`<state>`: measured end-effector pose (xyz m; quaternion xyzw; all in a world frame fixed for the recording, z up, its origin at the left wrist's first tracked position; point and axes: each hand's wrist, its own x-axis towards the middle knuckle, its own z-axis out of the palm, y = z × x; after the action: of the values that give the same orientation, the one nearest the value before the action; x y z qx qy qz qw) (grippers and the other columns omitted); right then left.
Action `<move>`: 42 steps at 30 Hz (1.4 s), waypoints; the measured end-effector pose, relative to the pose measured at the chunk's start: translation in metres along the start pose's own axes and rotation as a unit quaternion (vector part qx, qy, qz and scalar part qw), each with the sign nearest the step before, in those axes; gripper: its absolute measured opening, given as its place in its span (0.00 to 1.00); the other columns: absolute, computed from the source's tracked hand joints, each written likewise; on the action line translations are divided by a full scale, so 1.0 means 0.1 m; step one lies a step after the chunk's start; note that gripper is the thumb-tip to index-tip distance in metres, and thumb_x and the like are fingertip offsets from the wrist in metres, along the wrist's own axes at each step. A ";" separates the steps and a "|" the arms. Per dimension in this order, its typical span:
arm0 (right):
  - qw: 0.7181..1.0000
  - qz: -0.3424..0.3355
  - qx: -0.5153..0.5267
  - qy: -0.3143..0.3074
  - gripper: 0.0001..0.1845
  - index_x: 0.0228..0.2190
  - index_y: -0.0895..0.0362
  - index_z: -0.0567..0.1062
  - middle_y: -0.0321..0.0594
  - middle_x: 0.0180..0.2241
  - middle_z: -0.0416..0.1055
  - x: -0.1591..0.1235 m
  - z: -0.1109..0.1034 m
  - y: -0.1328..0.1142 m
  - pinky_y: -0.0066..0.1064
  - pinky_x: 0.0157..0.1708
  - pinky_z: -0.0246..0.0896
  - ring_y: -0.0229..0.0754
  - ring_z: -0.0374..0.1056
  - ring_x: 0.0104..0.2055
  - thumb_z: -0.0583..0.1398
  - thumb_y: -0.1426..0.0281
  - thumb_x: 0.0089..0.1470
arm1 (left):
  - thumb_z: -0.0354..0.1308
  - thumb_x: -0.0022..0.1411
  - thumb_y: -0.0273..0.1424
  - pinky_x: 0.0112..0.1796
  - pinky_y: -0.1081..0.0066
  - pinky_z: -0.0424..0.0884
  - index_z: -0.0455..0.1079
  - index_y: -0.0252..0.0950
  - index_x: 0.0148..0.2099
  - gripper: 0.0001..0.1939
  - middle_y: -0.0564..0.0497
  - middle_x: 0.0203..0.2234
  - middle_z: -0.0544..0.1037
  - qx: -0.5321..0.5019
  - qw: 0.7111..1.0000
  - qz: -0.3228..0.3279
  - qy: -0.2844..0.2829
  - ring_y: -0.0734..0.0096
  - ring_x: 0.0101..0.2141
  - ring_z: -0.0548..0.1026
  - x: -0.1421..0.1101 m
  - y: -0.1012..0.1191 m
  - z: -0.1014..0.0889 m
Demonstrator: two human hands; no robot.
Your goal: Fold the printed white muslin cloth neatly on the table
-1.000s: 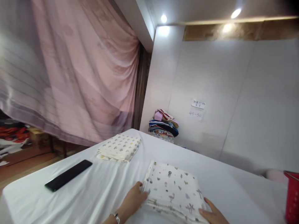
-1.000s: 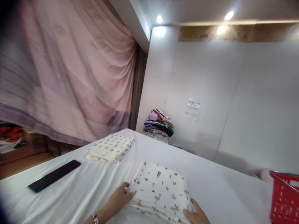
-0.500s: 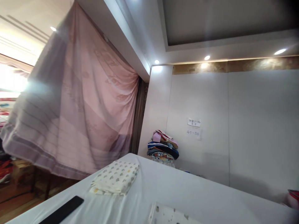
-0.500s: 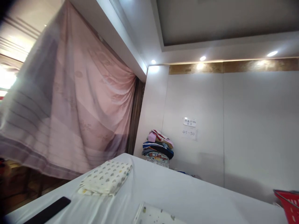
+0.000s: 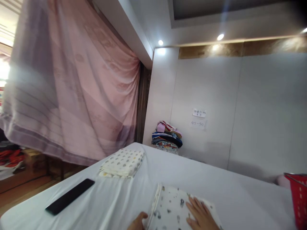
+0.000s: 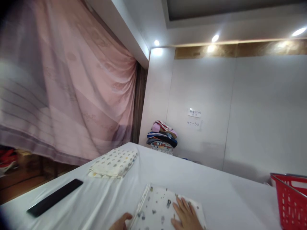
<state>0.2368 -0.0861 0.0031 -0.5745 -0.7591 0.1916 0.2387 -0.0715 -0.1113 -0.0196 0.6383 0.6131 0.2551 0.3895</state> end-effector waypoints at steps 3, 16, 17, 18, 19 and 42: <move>0.998 -0.024 -0.062 -0.016 0.28 0.53 0.42 0.63 0.32 0.60 0.49 -0.18 -0.07 0.00 0.45 0.61 0.29 0.45 0.39 0.63 0.50 0.51 0.51 | 0.55 0.43 0.33 0.29 0.69 0.62 0.63 0.39 0.45 0.23 0.56 0.20 0.69 0.012 0.998 -0.027 0.052 0.64 0.26 0.72 -0.25 0.23 -0.03; 0.975 -0.017 -0.195 -0.109 0.35 0.60 0.51 0.49 0.36 0.64 0.34 -0.22 -0.24 -0.12 0.42 0.60 0.23 0.44 0.27 0.65 0.38 0.48 0.57 | 0.49 0.58 0.44 0.56 0.53 0.45 0.55 0.35 0.59 0.30 0.42 0.61 0.52 0.321 0.908 0.264 0.051 0.55 0.61 0.47 0.11 0.99 0.23; 0.974 -0.018 -0.197 -0.111 0.35 0.60 0.51 0.49 0.36 0.64 0.34 -0.22 -0.25 -0.12 0.42 0.60 0.23 0.44 0.27 0.65 0.37 0.47 0.57 | 0.47 0.59 0.45 0.56 0.52 0.46 0.55 0.35 0.59 0.30 0.42 0.61 0.52 0.335 0.906 0.254 0.043 0.55 0.61 0.47 0.16 0.94 0.29; 0.974 -0.019 -0.198 -0.111 0.35 0.60 0.51 0.49 0.36 0.64 0.34 -0.23 -0.25 -0.11 0.42 0.60 0.23 0.44 0.28 0.65 0.37 0.47 0.57 | 0.45 0.59 0.47 0.56 0.52 0.47 0.55 0.35 0.59 0.31 0.42 0.61 0.53 0.345 0.905 0.247 0.038 0.55 0.61 0.47 0.19 0.88 0.33; 0.973 -0.020 -0.200 -0.110 0.35 0.60 0.51 0.49 0.36 0.64 0.34 -0.23 -0.25 -0.11 0.42 0.60 0.23 0.45 0.28 0.65 0.37 0.47 0.57 | 0.44 0.59 0.48 0.56 0.52 0.47 0.54 0.35 0.60 0.32 0.42 0.61 0.53 0.352 0.904 0.240 0.036 0.56 0.61 0.47 0.22 0.83 0.35; 0.975 -0.041 -0.199 -0.087 0.36 0.60 0.52 0.48 0.39 0.64 0.36 0.11 -0.10 -0.13 0.46 0.59 0.23 0.46 0.29 0.65 0.36 0.48 0.57 | 0.40 0.58 0.53 0.56 0.47 0.41 0.56 0.36 0.60 0.35 0.42 0.61 0.54 0.382 0.902 0.199 -0.012 0.54 0.61 0.46 0.38 1.08 0.27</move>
<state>0.2301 -0.0787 0.0203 -0.5603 -0.8226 0.0763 0.0599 0.0181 -0.0734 0.0468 0.8496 0.5193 0.0660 0.0640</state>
